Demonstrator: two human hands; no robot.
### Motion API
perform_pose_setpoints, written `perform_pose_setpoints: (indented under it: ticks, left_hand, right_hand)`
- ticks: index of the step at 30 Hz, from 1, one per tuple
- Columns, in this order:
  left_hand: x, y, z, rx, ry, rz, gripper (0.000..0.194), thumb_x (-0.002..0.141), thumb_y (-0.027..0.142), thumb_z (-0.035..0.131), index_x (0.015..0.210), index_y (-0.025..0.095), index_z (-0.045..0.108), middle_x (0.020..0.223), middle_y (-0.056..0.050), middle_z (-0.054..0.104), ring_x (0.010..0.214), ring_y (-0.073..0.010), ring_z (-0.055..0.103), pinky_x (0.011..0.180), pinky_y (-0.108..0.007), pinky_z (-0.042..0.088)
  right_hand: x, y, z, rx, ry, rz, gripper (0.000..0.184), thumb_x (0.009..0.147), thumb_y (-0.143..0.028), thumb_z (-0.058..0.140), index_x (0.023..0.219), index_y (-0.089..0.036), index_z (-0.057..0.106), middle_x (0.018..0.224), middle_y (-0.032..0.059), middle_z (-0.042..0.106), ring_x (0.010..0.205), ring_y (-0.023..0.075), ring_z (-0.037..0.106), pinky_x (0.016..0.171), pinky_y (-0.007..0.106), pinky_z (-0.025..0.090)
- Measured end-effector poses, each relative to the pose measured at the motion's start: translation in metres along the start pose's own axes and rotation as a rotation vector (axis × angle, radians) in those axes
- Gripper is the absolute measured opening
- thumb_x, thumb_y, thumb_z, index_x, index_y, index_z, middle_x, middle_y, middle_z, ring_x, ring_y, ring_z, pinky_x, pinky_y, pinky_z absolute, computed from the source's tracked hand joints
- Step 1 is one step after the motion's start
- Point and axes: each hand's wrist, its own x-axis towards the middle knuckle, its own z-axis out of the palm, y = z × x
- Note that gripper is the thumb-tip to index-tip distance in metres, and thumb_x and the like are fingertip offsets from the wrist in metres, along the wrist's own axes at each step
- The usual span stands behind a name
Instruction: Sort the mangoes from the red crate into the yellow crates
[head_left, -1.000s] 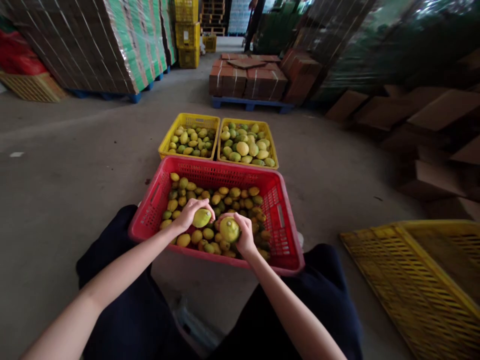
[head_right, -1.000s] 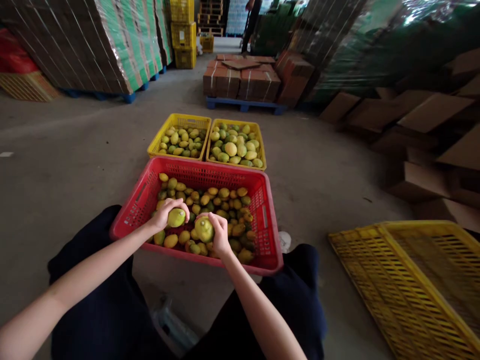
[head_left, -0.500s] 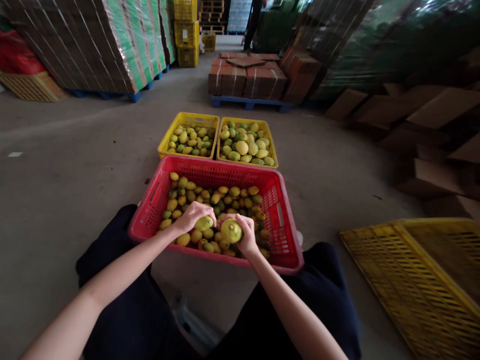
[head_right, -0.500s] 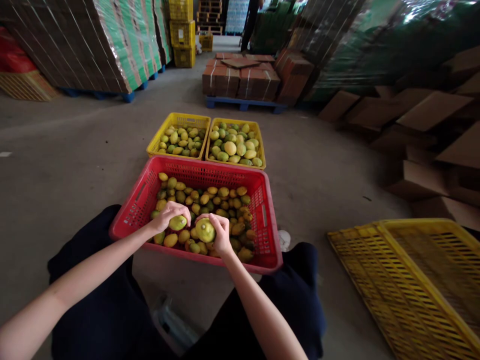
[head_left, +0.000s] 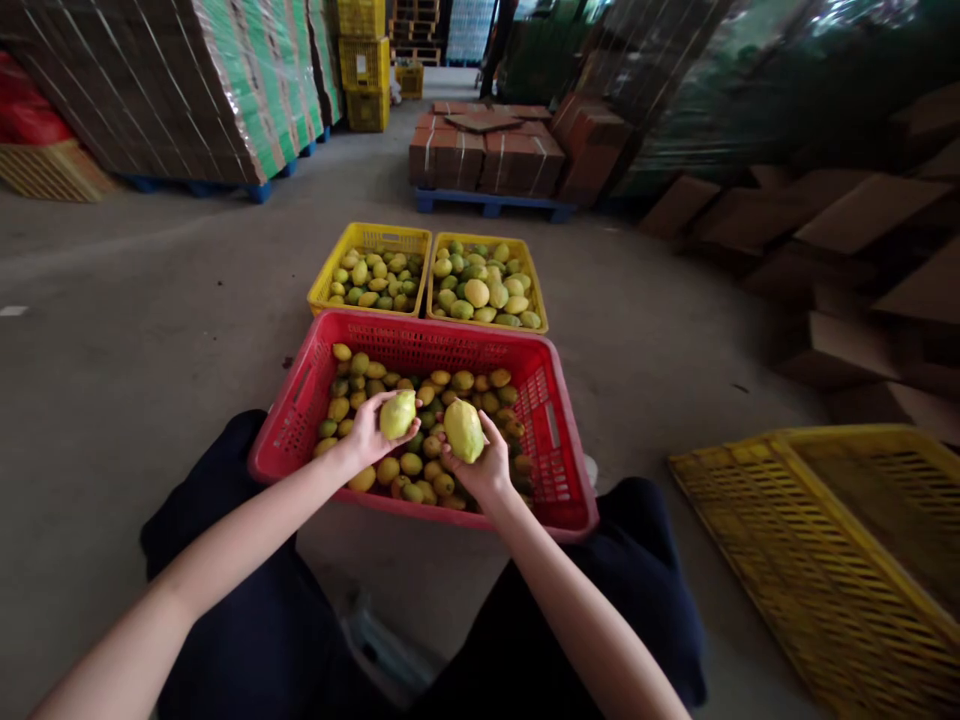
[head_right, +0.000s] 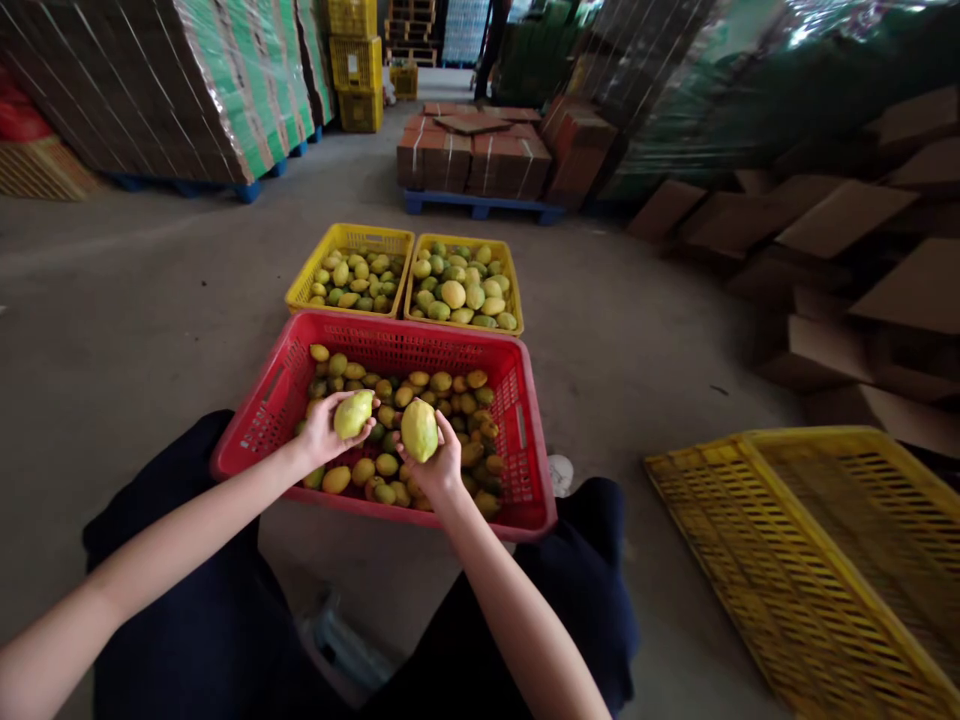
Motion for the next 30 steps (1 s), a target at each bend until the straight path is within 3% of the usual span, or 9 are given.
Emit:
perform_pose_setpoints:
  ticks: [4, 10, 15, 19, 22, 24, 26, 28, 30]
  left_hand:
    - [0.0, -0.003, -0.002, -0.163, -0.033, -0.054, 0.029, 0.09, 0.026, 0.043, 0.107, 0.012, 0.062, 0.081, -0.008, 0.07, 0.061, -0.0123, 0.065, 0.049, -0.017, 0.052]
    - [-0.001, -0.013, -0.002, -0.222, -0.044, 0.027, 0.035, 0.088, 0.027, 0.042, 0.11, 0.01, 0.063, 0.09, -0.012, 0.072, 0.093, -0.0226, 0.069, 0.082, -0.035, 0.057]
    - [-0.003, -0.018, 0.0, -0.21, -0.019, 0.017, 0.035, 0.087, 0.025, 0.044, 0.112, 0.01, 0.063, 0.09, -0.01, 0.072, 0.093, -0.0219, 0.068, 0.084, -0.037, 0.056]
    - [0.003, -0.004, 0.001, -0.203, -0.01, 0.059, 0.035, 0.086, 0.023, 0.043, 0.112, 0.01, 0.062, 0.089, -0.01, 0.071, 0.084, -0.0192, 0.069, 0.078, -0.035, 0.058]
    - [0.017, 0.016, -0.004, -0.197, 0.009, 0.185, 0.032, 0.086, 0.02, 0.043, 0.112, 0.011, 0.061, 0.087, -0.008, 0.07, 0.079, -0.0157, 0.068, 0.073, -0.029, 0.058]
    - [0.029, 0.024, -0.013, -0.103, 0.09, 0.241, 0.031, 0.089, 0.024, 0.041, 0.111, 0.013, 0.059, 0.084, -0.007, 0.068, 0.076, -0.0143, 0.067, 0.071, -0.027, 0.058]
    - [0.038, 0.022, -0.026, 0.08, 0.241, 0.185, 0.031, 0.092, 0.03, 0.035, 0.109, 0.016, 0.057, 0.08, -0.005, 0.065, 0.071, -0.0139, 0.065, 0.067, -0.027, 0.057]
    - [0.042, 0.006, -0.042, 0.249, 0.374, 0.046, 0.03, 0.093, 0.033, 0.033, 0.104, 0.016, 0.055, 0.073, -0.004, 0.061, 0.065, -0.0145, 0.063, 0.062, -0.028, 0.056]
    - [0.04, -0.018, -0.058, 0.329, 0.411, -0.054, 0.022, 0.09, 0.033, 0.043, 0.096, 0.016, 0.056, 0.066, -0.003, 0.057, 0.058, -0.0162, 0.06, 0.056, -0.031, 0.053]
  right_hand:
    - [0.0, 0.002, 0.001, -0.011, -0.04, -0.057, 0.039, 0.083, -0.036, 0.053, 0.119, -0.024, 0.057, 0.088, 0.0072, 0.073, 0.055, 0.016, 0.063, 0.041, 0.022, 0.047]
    - [-0.011, 0.006, 0.007, 0.081, 0.011, -0.065, 0.04, 0.081, -0.038, 0.054, 0.119, -0.026, 0.059, 0.088, 0.0051, 0.073, 0.073, 0.0198, 0.069, 0.065, 0.036, 0.058]
    - [-0.013, 0.004, 0.009, 0.042, 0.044, -0.085, 0.036, 0.082, -0.037, 0.052, 0.115, -0.025, 0.062, 0.091, 0.0045, 0.074, 0.074, 0.0195, 0.069, 0.065, 0.033, 0.057]
    - [-0.008, -0.001, 0.007, 0.054, 0.092, -0.115, 0.036, 0.082, -0.035, 0.052, 0.114, -0.024, 0.062, 0.094, 0.0064, 0.074, 0.074, 0.0194, 0.07, 0.061, 0.03, 0.056]
    - [-0.004, -0.006, 0.003, 0.08, 0.126, -0.151, 0.036, 0.079, -0.033, 0.054, 0.113, -0.024, 0.063, 0.093, 0.0059, 0.074, 0.075, 0.0196, 0.07, 0.061, 0.029, 0.056]
    - [-0.004, -0.009, 0.001, 0.095, 0.163, -0.169, 0.034, 0.077, -0.031, 0.056, 0.11, -0.025, 0.063, 0.091, 0.0048, 0.074, 0.076, 0.0195, 0.069, 0.062, 0.03, 0.056]
    - [-0.004, -0.011, -0.001, 0.102, 0.196, -0.176, 0.032, 0.076, -0.029, 0.057, 0.107, -0.025, 0.064, 0.088, 0.0036, 0.074, 0.075, 0.0192, 0.069, 0.063, 0.031, 0.056]
    - [-0.006, -0.012, -0.002, 0.11, 0.217, -0.169, 0.03, 0.076, -0.028, 0.057, 0.104, -0.024, 0.064, 0.084, 0.0032, 0.073, 0.073, 0.0191, 0.069, 0.063, 0.032, 0.056]
    - [-0.007, -0.013, -0.001, 0.121, 0.235, -0.159, 0.029, 0.076, -0.027, 0.057, 0.103, -0.023, 0.064, 0.081, 0.0036, 0.073, 0.071, 0.0194, 0.069, 0.062, 0.032, 0.057]
